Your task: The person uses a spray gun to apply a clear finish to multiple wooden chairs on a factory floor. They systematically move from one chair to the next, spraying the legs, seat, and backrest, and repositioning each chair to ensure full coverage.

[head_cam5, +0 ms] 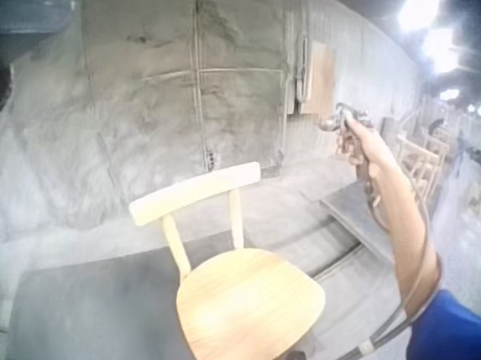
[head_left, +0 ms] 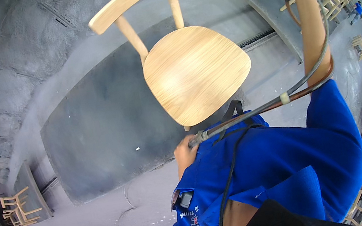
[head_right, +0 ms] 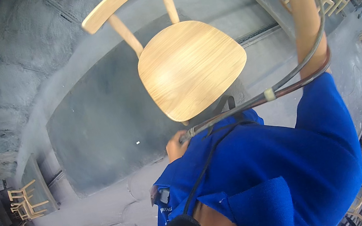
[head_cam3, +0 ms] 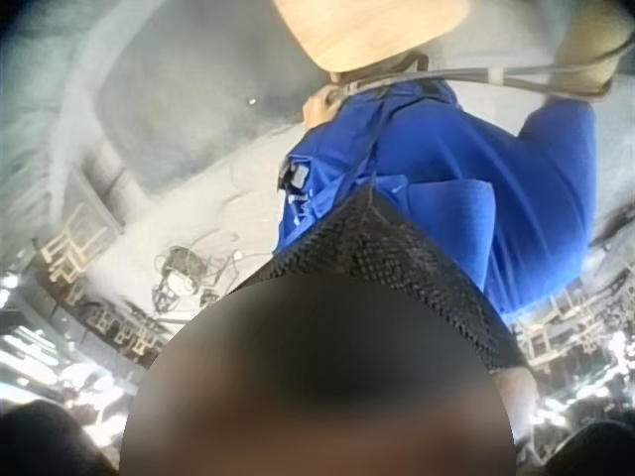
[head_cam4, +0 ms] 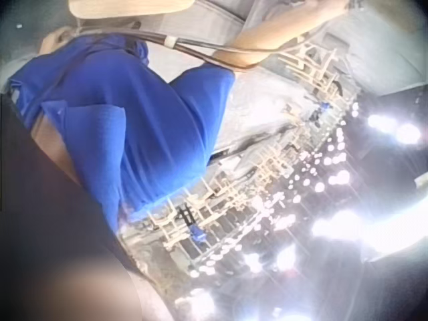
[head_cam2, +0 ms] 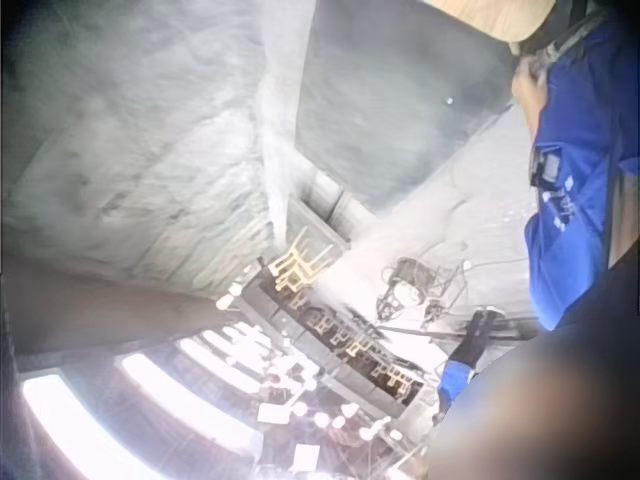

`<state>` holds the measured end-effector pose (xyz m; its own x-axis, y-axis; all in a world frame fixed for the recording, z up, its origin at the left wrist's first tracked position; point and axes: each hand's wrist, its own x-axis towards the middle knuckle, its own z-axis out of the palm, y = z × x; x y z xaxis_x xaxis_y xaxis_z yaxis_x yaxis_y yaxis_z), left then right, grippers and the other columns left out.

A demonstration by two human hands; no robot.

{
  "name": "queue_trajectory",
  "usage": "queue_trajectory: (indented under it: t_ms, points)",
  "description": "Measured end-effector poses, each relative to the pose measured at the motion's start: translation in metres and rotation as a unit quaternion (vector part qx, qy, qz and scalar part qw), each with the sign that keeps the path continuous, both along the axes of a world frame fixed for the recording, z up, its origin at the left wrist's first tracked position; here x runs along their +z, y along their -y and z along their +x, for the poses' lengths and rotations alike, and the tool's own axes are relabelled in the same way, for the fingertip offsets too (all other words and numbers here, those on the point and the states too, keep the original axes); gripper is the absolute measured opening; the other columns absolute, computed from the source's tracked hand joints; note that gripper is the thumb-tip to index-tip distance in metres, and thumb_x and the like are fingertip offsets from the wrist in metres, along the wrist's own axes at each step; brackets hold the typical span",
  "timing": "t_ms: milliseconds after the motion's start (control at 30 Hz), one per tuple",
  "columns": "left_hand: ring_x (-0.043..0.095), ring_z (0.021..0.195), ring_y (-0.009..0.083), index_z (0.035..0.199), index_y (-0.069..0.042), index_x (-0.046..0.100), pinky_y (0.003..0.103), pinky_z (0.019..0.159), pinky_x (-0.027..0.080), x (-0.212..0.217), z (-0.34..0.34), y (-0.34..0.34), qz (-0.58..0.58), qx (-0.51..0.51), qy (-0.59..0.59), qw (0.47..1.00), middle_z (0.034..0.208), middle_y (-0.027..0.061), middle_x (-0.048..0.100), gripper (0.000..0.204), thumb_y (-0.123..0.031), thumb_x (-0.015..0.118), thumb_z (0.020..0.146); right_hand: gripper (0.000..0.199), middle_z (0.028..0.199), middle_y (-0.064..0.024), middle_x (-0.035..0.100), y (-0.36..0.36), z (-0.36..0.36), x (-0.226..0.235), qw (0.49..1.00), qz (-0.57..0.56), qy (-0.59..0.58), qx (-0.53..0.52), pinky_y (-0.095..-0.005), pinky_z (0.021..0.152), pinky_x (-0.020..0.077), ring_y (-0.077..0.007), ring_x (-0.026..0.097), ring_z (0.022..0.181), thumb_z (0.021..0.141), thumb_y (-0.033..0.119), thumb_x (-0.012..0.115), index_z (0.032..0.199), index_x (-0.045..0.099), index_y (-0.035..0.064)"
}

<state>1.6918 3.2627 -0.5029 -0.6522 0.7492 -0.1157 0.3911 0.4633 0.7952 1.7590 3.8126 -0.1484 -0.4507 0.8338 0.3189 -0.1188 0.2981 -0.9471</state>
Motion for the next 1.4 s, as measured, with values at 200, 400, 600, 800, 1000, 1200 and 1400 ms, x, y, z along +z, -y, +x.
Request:
queue_trajectory:
  t_ms: [200, 400, 600, 800, 1000, 1200, 1400]
  points:
    - [0.070, 0.079, 0.0378, 0.096, -0.007, 0.068, 0.042, 0.070, 0.052, 0.002, 0.042, -0.020, -0.048, 0.068, 0.024, 0.996, 0.083, 0.0201, 0.070, 0.023, -0.008, 0.079, 0.075, 0.037, 0.074, 0.0015, 0.061, -0.048, 0.039, -0.133, 0.986, -0.157, 0.036, 0.042, -0.0234, 0.048, 0.0338, -0.0059, 0.056, 0.066, 0.098, 0.043, 0.065, 0.096, 0.067, 0.0056]
    - [0.057, 0.067, 0.0082, 0.089, -0.004, 0.066, 0.027, 0.061, 0.043, 0.057, 0.072, -0.059, -0.058, 0.180, 0.057, 0.980, 0.070, 0.0053, 0.067, 0.009, -0.007, 0.074, 0.087, 0.048, 0.065, 0.0014, 0.056, -0.041, 0.059, -0.226, 0.954, -0.109, 0.279, -0.002, -0.0275, 0.052, 0.0412, -0.0075, 0.053, 0.062, 0.092, 0.054, 0.069, 0.083, 0.064, 0.0068]
    - [0.036, 0.055, 0.0050, 0.077, -0.002, 0.063, 0.027, 0.049, 0.028, 0.067, 0.079, -0.055, 0.008, 0.232, 0.038, 0.972, 0.055, -0.0046, 0.045, 0.023, -0.015, 0.075, 0.093, 0.055, 0.062, -0.0001, 0.056, 0.048, 0.023, -0.254, 0.955, -0.080, 0.280, 0.060, -0.0285, 0.059, 0.0477, -0.0100, 0.057, 0.060, 0.090, 0.056, 0.071, 0.101, 0.073, 0.0019]
    - [0.039, 0.056, 0.0033, 0.083, -0.001, 0.064, 0.025, 0.051, 0.029, 0.058, 0.070, -0.029, 0.070, 0.317, 0.059, 0.944, 0.057, -0.0049, 0.047, 0.023, -0.018, 0.073, 0.096, 0.052, 0.066, -0.0006, 0.058, 0.154, -0.022, -0.254, 0.933, -0.116, 0.209, 0.270, -0.0259, 0.060, 0.0491, -0.0094, 0.058, 0.060, 0.092, 0.052, 0.071, 0.095, 0.071, -0.0002]
    - [0.038, 0.055, 0.0029, 0.086, -0.002, 0.066, 0.025, 0.051, 0.029, 0.047, 0.056, 0.007, 0.039, 0.296, 0.035, 0.954, 0.056, -0.0057, 0.046, 0.019, -0.017, 0.072, 0.096, 0.046, 0.058, 0.0039, 0.054, 0.154, -0.004, -0.257, 0.933, -0.117, 0.295, 0.168, -0.0238, 0.052, 0.0380, -0.0063, 0.048, 0.053, 0.092, 0.048, 0.073, 0.070, 0.064, 0.0088]
    - [0.033, 0.054, 0.0031, 0.085, -0.002, 0.067, 0.026, 0.049, 0.027, 0.036, 0.013, 0.033, 0.069, 0.258, 0.025, 0.963, 0.054, -0.0069, 0.041, 0.017, -0.015, 0.074, 0.094, 0.037, 0.067, -0.0003, 0.064, 0.136, 0.037, -0.219, 0.900, 0.076, 0.419, -0.092, -0.0284, 0.056, 0.0449, -0.0078, 0.056, 0.061, 0.096, 0.041, 0.070, 0.101, 0.076, 0.0041]
    - [0.030, 0.051, 0.0043, 0.083, -0.003, 0.067, 0.027, 0.048, 0.026, 0.024, -0.009, 0.043, 0.076, 0.221, 0.071, 0.970, 0.052, -0.0059, 0.037, 0.016, -0.014, 0.076, 0.092, 0.037, 0.066, 0.0013, 0.060, 0.241, 0.048, -0.220, 0.904, -0.198, 0.372, 0.070, -0.0212, 0.047, 0.0366, -0.0044, 0.048, 0.053, 0.096, 0.039, 0.071, 0.099, 0.071, 0.0026]
